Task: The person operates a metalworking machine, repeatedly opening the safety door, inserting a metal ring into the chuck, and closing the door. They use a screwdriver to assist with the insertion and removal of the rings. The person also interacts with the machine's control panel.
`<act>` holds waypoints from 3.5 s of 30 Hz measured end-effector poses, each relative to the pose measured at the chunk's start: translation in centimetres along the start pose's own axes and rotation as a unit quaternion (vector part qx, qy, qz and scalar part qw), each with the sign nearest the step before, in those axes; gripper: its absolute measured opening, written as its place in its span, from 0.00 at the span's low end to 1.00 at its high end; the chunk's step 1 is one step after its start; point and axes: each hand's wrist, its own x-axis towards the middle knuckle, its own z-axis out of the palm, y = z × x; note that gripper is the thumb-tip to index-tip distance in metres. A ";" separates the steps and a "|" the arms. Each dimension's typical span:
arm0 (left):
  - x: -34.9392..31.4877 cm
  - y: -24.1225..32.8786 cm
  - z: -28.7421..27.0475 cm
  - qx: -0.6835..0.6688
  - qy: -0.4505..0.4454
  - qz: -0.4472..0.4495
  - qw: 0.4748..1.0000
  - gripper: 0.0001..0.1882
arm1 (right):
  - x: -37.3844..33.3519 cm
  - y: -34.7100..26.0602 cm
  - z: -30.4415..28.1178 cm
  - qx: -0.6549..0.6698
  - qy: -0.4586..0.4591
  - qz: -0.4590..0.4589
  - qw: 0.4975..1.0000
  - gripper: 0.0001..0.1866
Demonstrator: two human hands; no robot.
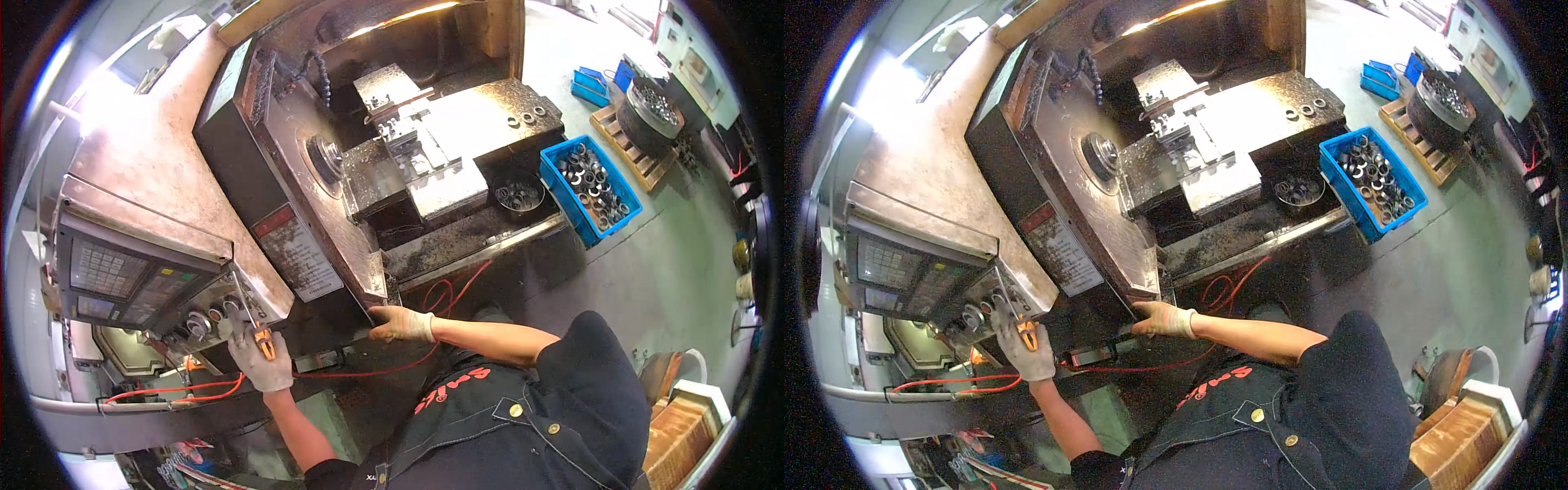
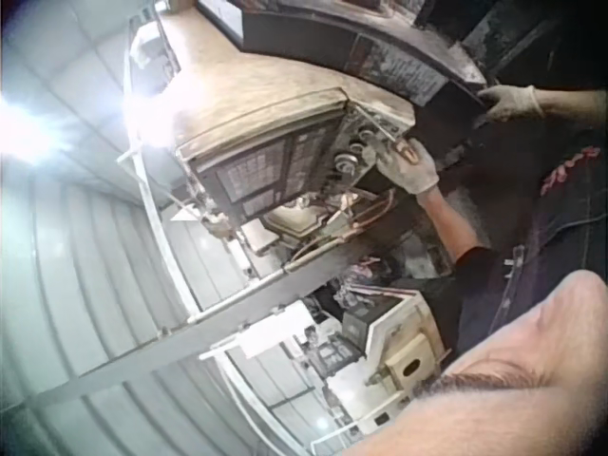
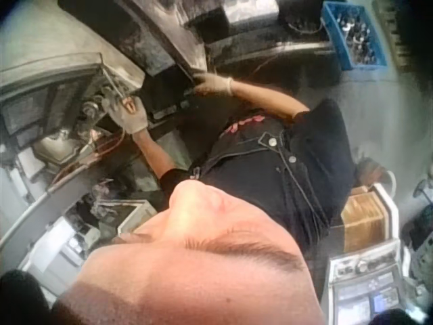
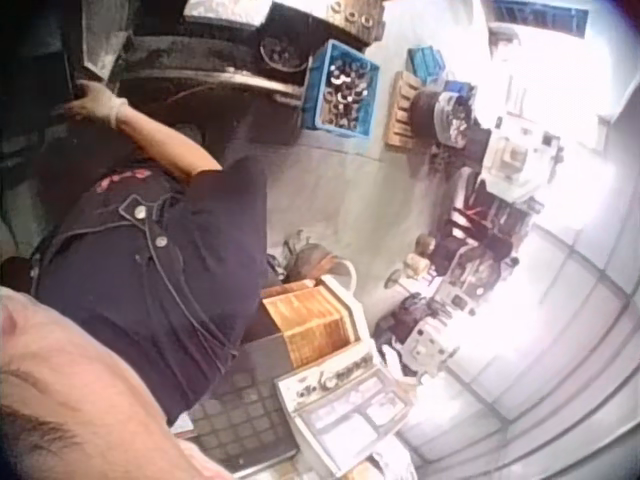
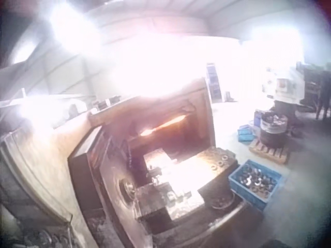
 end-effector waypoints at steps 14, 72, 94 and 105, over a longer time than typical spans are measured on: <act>-11.2 4.9 7.5 -0.648 0.040 -0.251 0.719 0.32 | -6.1 -0.2 -3.0 0.070 0.006 -0.017 0.997 0.29; -26.6 46.2 13.2 -0.166 -0.558 0.745 0.326 0.15 | -48.0 29.3 11.9 0.447 0.839 -0.293 0.100 0.15; -35.2 31.1 4.8 -0.099 -0.495 0.850 0.151 0.16 | -30.0 32.3 31.5 0.448 0.720 -0.516 -0.124 0.16; -39.7 22.9 0.9 0.039 -0.384 0.922 0.021 0.19 | -19.1 35.6 43.6 0.373 0.659 -0.602 -0.251 0.15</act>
